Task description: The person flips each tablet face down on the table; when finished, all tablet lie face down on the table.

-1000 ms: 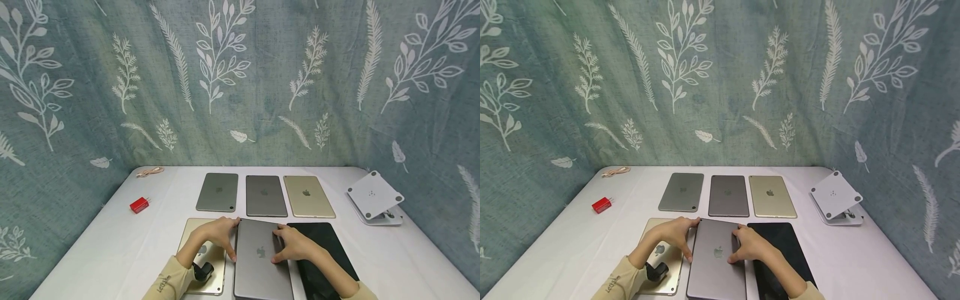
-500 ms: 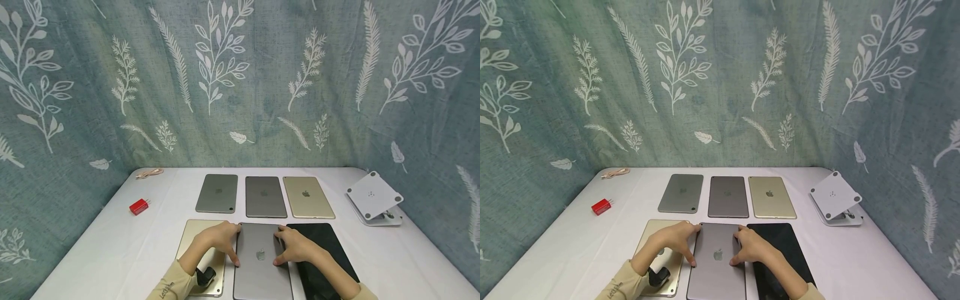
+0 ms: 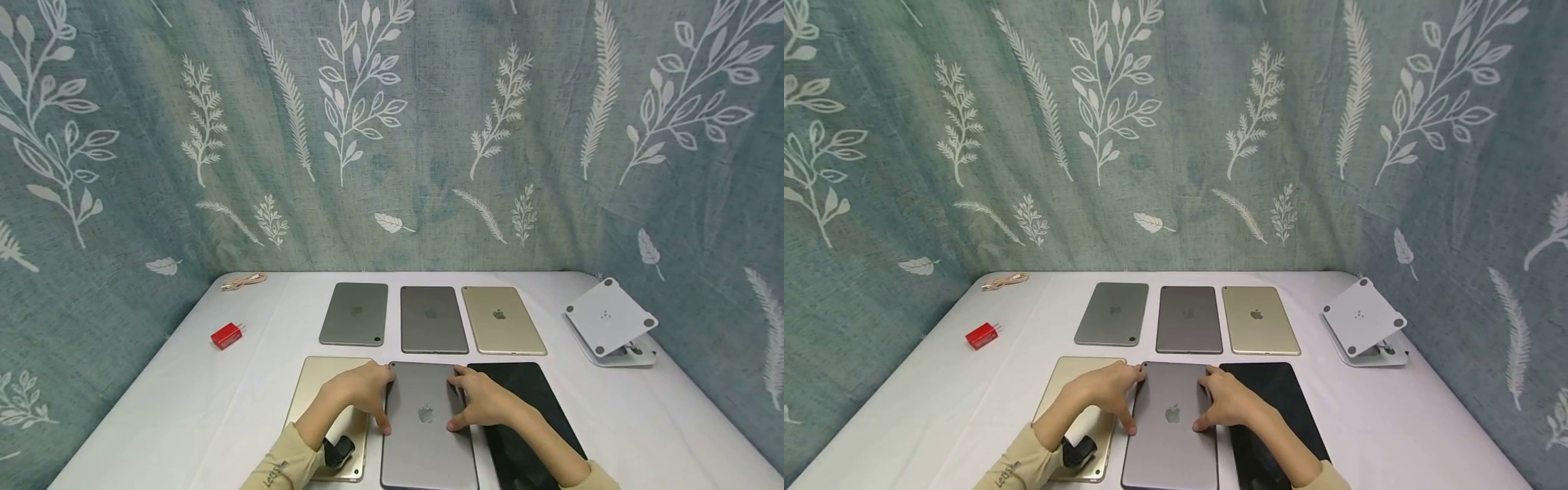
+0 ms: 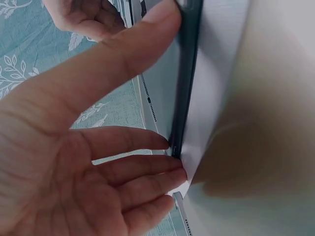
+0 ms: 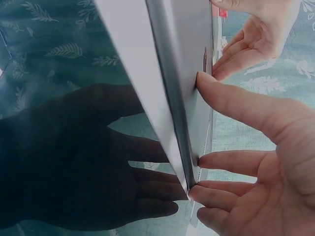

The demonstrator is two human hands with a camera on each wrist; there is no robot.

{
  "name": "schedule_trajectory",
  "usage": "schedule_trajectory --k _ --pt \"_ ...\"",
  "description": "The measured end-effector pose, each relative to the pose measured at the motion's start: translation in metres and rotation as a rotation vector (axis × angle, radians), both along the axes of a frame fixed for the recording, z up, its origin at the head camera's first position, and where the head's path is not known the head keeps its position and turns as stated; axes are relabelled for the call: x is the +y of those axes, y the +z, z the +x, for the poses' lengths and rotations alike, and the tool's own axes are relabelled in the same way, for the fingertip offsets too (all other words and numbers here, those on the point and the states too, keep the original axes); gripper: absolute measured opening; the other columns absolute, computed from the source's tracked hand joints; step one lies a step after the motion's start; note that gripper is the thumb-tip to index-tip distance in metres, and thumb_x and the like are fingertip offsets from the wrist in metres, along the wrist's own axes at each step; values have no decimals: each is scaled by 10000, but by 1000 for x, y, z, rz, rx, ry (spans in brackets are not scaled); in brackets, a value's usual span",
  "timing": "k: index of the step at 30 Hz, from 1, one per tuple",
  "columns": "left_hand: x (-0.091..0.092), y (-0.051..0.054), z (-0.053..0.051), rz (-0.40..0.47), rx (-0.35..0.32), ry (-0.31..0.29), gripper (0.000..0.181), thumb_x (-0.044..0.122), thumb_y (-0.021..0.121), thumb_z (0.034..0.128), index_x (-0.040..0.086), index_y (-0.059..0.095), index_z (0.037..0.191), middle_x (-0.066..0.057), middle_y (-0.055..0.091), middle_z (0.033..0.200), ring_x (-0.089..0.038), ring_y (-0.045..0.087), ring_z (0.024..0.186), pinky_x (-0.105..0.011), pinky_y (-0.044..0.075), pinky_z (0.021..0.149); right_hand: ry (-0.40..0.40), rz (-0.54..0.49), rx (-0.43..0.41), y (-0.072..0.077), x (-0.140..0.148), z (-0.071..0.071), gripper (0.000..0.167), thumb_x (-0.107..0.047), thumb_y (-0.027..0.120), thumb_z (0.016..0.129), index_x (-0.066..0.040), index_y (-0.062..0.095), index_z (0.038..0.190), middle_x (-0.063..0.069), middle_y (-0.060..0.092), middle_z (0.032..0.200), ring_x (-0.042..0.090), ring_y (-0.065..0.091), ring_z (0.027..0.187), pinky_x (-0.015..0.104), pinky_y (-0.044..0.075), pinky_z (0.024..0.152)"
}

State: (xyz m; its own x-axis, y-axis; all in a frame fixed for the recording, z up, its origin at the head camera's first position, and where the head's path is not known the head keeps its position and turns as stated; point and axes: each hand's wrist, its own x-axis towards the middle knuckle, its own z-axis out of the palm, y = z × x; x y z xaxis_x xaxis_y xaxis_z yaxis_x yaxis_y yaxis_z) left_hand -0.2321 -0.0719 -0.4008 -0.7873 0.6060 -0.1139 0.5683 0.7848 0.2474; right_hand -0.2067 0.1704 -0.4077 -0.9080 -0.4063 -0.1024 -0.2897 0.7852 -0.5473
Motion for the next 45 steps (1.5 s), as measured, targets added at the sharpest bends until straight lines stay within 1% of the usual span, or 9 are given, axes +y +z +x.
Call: schedule_trajectory --k 6,17,28,32,35,38,40,42,45 --pt "-1 0 -1 3 -12 -1 556 331 947 513 76 649 908 61 614 774 -39 496 651 -190 446 600 -7 -5 -12 0 0 0 756 -187 880 633 95 567 1261 323 367 1455 518 344 1335 629 363 1019" --pt "1 -2 -6 -4 0 -1 557 348 948 502 93 656 902 75 610 761 -39 502 659 -198 452 610 -7 -10 -5 0 0 -1 761 -173 881 631 109 559 1260 337 362 1450 530 351 1324 623 375 1010" --pt "1 -1 -5 -2 -1 7 562 341 949 501 87 666 915 61 632 789 -42 516 678 -204 464 629 5 -11 -3 -1 0 -2 764 -181 874 637 122 552 1260 347 353 1449 535 343 1326 629 360 1020" --pt "2 0 -4 6 9 -23 578 343 938 533 74 667 968 36 644 852 -42 518 695 -197 463 638 34 -37 15 -2 4 -4 775 -210 868 645 126 546 1264 346 380 1435 528 366 1318 620 363 1026" --pt "6 2 -4 45 7 -63 617 358 914 585 53 654 1055 -15 675 948 -67 560 746 -203 482 671 74 -77 51 -2 11 -6 795 -239 856 668 138 520 1283 340 438 1398 509 415 1295 603 378 1024" --pt "13 7 -3 94 -4 -79 677 382 880 643 34 631 1168 -59 692 1096 -117 626 907 -232 512 789 84 -103 97 0 19 -10 809 -257 845 690 141 496 1302 323 496 1357 483 460 1271 581 399 1016" --pt "20 11 -3 115 -10 -79 706 392 854 683 25 609 1234 -75 671 1202 -168 630 1057 -267 509 893 62 -102 114 2 24 -11 810 -264 841 698 128 492 1314 306 514 1348 473 470 1265 579 408 1007" --pt "29 15 -2 128 -7 -76 758 405 826 720 19 561 1316 -78 621 1307 -209 579 1202 -298 471 997 26 -90 125 5 30 -11 808 -271 839 700 110 493 1323 300 509 1358 476 460 1274 588 404 1006" --pt "47 17 -1 123 -4 -74 772 423 792 760 19 521 1361 -69 582 1360 -226 535 1269 -308 447 1036 -10 -70 140 7 41 -11 807 -280 836 698 101 498 1325 300 507 1360 479 465 1266 595 409 997"
